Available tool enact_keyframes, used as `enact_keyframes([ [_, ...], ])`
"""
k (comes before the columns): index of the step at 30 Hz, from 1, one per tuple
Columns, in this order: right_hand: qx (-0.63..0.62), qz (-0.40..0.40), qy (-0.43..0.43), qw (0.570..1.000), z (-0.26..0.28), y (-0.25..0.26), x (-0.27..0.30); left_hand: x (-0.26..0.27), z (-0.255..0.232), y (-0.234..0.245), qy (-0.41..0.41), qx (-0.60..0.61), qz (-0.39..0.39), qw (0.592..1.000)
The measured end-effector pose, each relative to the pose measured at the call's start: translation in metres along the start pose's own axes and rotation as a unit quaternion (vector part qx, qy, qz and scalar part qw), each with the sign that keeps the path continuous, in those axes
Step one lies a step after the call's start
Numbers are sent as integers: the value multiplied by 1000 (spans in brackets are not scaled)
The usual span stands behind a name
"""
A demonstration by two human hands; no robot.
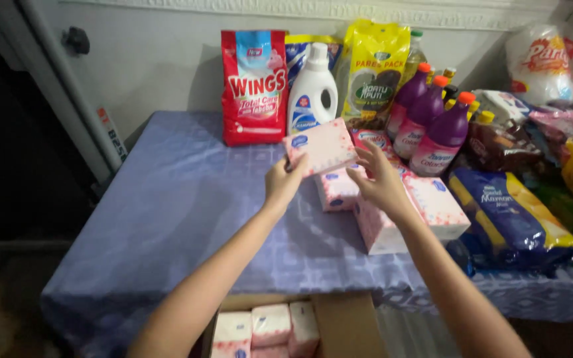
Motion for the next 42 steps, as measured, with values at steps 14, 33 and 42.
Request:
enact_keyframes([
  [14,50,58,-265,961,-331,-63,-180,-166,129,-179,-24,-15,29,999],
  [33,219,71,-34,973,-289,-69,-180,-176,138,-185,-102,-92,37,990],
  [42,169,100,190,962,18,-35,2,-14,33,-60,-161,13,188,969],
])
Point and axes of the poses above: each hand's wrist, its own x-axis away from the middle knuckle, its own y-axis out of the back of the hand, z = x × y, the point moved 7 cm from there along -x, towards the middle knuckle, and after that the axes turned 7 degrees about -z, right-handed, at the moved point
